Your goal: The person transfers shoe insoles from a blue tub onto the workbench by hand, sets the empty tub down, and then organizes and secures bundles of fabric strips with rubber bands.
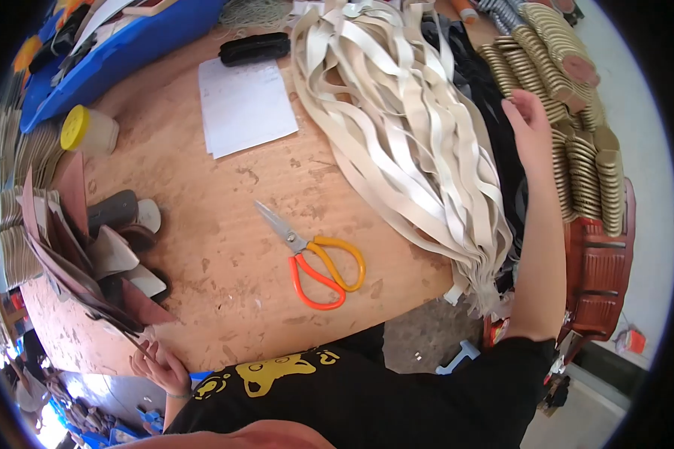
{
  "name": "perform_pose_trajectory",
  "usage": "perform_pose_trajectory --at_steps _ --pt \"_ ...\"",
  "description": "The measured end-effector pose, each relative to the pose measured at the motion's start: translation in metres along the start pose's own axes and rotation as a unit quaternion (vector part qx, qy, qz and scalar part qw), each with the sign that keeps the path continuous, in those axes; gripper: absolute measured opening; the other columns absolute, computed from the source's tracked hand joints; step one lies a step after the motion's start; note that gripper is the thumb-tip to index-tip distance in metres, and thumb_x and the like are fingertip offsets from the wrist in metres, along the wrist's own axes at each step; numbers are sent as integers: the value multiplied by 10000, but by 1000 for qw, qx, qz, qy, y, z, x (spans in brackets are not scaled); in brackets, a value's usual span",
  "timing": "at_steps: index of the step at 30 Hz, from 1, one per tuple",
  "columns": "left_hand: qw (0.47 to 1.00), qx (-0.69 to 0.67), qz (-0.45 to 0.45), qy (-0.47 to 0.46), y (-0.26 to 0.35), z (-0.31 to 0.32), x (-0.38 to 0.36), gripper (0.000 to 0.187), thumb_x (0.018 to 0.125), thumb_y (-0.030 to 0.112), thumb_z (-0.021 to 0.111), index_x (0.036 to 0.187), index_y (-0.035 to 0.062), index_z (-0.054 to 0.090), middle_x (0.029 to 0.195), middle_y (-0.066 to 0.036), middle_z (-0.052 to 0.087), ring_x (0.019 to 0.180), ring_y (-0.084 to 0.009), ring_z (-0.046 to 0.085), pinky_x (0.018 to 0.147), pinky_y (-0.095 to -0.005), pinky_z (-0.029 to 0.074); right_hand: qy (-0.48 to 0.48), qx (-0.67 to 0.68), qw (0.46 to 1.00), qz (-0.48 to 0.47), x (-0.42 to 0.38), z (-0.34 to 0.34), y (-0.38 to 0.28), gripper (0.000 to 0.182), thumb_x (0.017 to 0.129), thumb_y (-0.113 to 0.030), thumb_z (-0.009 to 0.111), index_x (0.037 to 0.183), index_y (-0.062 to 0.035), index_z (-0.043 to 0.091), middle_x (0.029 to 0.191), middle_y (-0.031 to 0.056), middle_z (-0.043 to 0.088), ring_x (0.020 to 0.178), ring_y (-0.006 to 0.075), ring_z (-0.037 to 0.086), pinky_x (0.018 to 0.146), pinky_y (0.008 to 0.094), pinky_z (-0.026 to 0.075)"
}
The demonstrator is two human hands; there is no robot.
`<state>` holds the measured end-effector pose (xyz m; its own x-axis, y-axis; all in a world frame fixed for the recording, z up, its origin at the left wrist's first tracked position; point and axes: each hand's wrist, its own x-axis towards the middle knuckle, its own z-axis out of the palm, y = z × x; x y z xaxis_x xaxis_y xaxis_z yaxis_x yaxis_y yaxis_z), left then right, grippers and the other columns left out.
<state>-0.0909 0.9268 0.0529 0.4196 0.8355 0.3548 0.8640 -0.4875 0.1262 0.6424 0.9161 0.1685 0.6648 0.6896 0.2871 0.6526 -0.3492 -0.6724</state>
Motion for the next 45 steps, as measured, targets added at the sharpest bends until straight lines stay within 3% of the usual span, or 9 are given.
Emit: perform_pose_trajectory --at_steps 6,10,13,18,25,31,34,39,45 --pt "1000 22 6 -6 3 -3 4 286 839 165 532 1095 47 580 1071 -106 611 1151 -332 494 1066 -589 210 -11 -230 971 -60 103 19 75 440 823 -357 715 1069 2 652 1035 166 664 948 270 642 859 386 491" --pt "1000 24 -8 2 2 -1 1 297 850 179 527 1108 40 573 1099 -128 591 1154 -334 486 1068 -588 208 -65 -386 918 63 127 62 40 651 807 -615 597 1162 -72 657 1149 160 648 1094 313 614 918 440 479" --pt "1000 20 -19 2 2 -1 -1 293 857 169 517 1111 36 574 1114 -147 576 1162 -336 472 1068 -593 206 -34 -451 891 38 132 87 20 565 847 -595 557 1180 -149 654 1271 104 593 1174 304 562 964 487 426" --pt "997 27 47 52 -2 4 1 640 900 129 475 1496 131 241 1098 -189 620 1055 -361 555 1010 -569 256 -149 -462 874 5 144 103 42 317 878 -394 593 1080 -170 693 1159 78 647 1107 265 596 900 498 466" --pt "995 22 57 76 0 6 6 618 907 142 453 1495 144 264 1082 -185 626 1000 -357 582 990 -569 283 51 -129 990 37 156 60 70 317 785 -310 685 919 -24 714 843 116 706 795 236 663 746 337 501" --pt "996 19 48 77 -1 7 5 616 859 108 457 1456 110 301 1097 -192 613 1021 -365 565 980 -562 288 77 318 942 81 152 27 58 343 862 -156 640 1138 41 595 987 93 684 841 190 637 776 324 500" --pt "996 22 45 71 -5 8 2 536 832 109 476 1361 60 407 1113 -182 602 1039 -372 548 977 -556 294 -24 66 996 -48 139 16 43 440 874 -218 667 1203 52 555 1106 139 656 1024 217 619 915 323 474" --pt "997 44 -4 59 1 6 1 403 787 126 501 1173 22 544 1121 -171 590 1072 -379 509 993 -546 290 -112 -137 981 76 106 10 43 801 836 -554 640 1312 74 492 1279 227 574 1166 297 566 991 345 431" --pt "996 51 -43 55 9 3 1 353 771 154 514 1088 26 603 1137 -177 567 1080 -385 480 1012 -539 273 -209 -298 930 53 64 20 45 659 756 -389 757 1263 -26 545 1205 215 611 1133 346 582 968 362 452"
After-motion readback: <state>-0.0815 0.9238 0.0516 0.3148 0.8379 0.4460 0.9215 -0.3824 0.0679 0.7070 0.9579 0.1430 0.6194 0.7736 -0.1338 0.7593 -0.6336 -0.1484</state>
